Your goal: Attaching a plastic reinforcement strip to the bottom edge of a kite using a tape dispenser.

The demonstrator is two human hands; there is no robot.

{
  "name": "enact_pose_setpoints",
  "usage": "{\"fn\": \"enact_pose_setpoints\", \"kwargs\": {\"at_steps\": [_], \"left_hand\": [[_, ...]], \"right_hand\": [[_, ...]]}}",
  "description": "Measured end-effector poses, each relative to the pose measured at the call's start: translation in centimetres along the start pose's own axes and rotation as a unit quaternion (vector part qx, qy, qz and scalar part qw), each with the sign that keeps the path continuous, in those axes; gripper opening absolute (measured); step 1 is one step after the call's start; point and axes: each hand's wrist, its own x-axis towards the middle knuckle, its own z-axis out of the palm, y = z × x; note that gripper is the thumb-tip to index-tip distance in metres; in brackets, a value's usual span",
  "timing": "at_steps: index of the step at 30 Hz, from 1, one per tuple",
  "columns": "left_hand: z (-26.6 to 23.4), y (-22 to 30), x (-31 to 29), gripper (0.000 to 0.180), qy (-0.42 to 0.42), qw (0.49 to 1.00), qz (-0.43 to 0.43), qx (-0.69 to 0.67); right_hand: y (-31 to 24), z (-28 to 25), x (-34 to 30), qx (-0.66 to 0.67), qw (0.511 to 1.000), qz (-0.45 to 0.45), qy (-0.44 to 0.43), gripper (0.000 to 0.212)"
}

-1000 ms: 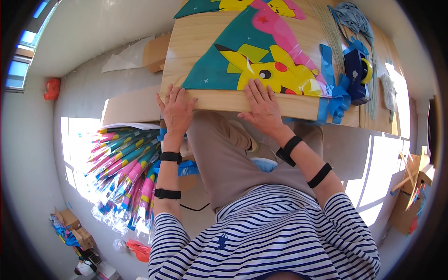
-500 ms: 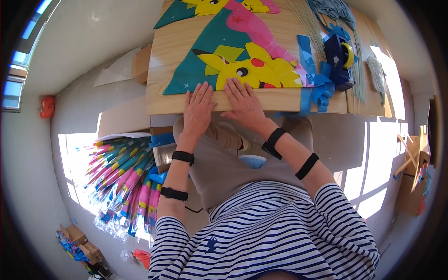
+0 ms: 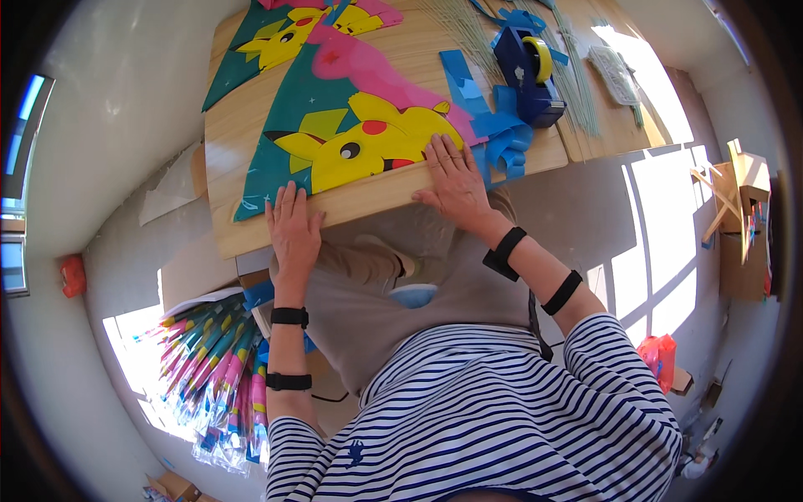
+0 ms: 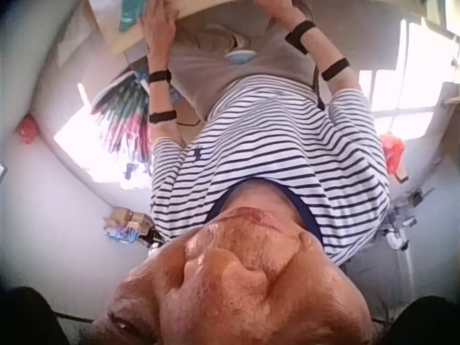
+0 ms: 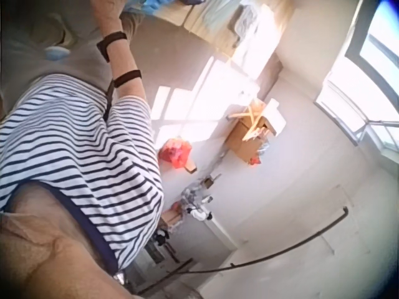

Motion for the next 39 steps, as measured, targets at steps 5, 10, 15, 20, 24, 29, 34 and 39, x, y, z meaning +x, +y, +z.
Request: {"fn": "enact_pose_setpoints", "kwargs": {"at_steps": [5, 10, 15, 20, 24, 29, 34, 39], "left_hand": [[0.0, 7.4, 2.7, 0.054, -0.017, 0.989, 0.115, -0.091], [2.9, 9.0, 2.4, 0.056, -0.06, 0.982, 0.122, -0.132], [2.9, 9.0, 2.4, 0.054, -0.068, 0.98, 0.105, -0.157], [3.0, 9.0, 2.3, 0.055, -0.052, 0.98, 0.103, -0.165], [3.1, 8.9, 2.4, 0.054, -0.047, 0.978, 0.102, -0.175], [3.8, 8.6, 2.5, 0.054, -0.033, 0.977, 0.103, -0.184], [3.9, 8.7, 2.3, 0.054, -0.031, 0.977, 0.094, -0.191], [3.8, 8.7, 2.3, 0.053, -0.032, 0.977, 0.094, -0.187]], "right_hand": [[-3.6, 0.9, -0.6, 0.064, 0.998, -0.008, 0.015, 0.091], [-3.2, 1.0, -0.7, 0.129, 0.991, -0.004, 0.037, 0.075], [-0.2, -2.9, -1.3, 0.319, 0.885, 0.307, 0.147, 0.047], [2.6, -4.6, 0.6, 0.623, 0.577, 0.508, 0.144, 0.025], [3.6, -4.3, 4.0, 0.659, 0.485, 0.56, 0.13, 0.027], [5.6, -3.7, 6.7, 0.671, 0.451, 0.565, 0.164, 0.029], [6.3, -5.8, 8.2, 0.701, 0.456, 0.511, 0.197, 0.019], [6.4, -7.4, 8.2, 0.897, 0.257, 0.308, 0.184, 0.035]]}}
